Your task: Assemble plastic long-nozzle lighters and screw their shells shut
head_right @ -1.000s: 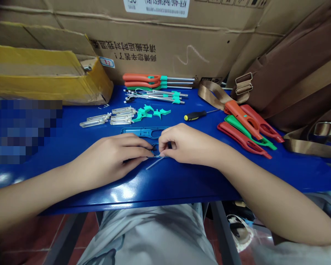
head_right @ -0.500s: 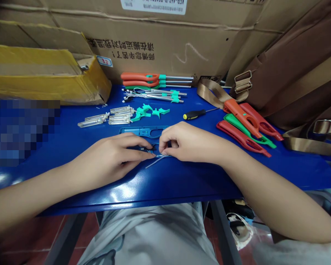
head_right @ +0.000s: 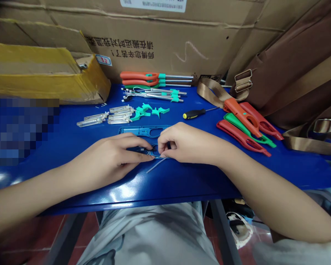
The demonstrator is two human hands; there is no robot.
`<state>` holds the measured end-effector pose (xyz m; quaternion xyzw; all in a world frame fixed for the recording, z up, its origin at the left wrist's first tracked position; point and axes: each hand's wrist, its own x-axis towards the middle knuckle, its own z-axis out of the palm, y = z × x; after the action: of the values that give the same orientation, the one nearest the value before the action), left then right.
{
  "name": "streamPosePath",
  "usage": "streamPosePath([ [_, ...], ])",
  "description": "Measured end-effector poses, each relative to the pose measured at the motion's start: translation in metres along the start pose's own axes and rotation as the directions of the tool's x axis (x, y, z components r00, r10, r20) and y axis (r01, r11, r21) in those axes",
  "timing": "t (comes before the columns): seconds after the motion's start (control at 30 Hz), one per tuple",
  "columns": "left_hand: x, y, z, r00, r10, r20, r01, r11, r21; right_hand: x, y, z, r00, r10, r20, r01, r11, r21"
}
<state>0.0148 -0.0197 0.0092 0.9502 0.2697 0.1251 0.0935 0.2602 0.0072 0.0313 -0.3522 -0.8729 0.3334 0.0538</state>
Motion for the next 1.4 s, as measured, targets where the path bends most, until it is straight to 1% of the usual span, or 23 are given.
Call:
streamPosePath([
  [0.13,-0.0006,0.0004,-0.0009,1.0,0.008,0.003,-0.008,1.0,0.02,-0.0011,0.0006,-0.0002,1.0,-0.023,0.005,0.023,1.0,-0.004],
  [0.33,-0.0012,-0.0001,0.002,0.999,0.006,-0.037,-0.006,1.0,0.005,-0.0011,0.0,-0.0011,1.0,-0.017,0.003,0.017,1.0,-0.01],
  [0.57,-0.0002,-0.0008,0.0025,0.998,0.001,-0.058,-0.002,1.0,-0.005,-0.0022,-0.0008,-0.0013,0.999,-0.039,-0.004,0.039,0.998,-0.043],
  [0.83,-0.0004,-0.0016,0.0044,0.996,0.002,-0.089,-0.005,0.999,-0.038,0.0,-0.0005,0.001,0.999,-0.028,-0.015,0.028,1.0,-0.014],
  [1.13,0.0005,-0.0011,0.0047,0.995,-0.02,-0.095,0.018,0.999,-0.03,0.0023,0.004,0.0055,0.996,-0.059,-0.067,0.059,0.998,-0.008],
  [1.4,-0.0003,-0.0031,0.0063,0.995,-0.02,-0.094,0.018,1.0,-0.022,0.0033,0.0039,0.0073,0.995,-0.029,-0.091,0.031,0.999,0.018],
])
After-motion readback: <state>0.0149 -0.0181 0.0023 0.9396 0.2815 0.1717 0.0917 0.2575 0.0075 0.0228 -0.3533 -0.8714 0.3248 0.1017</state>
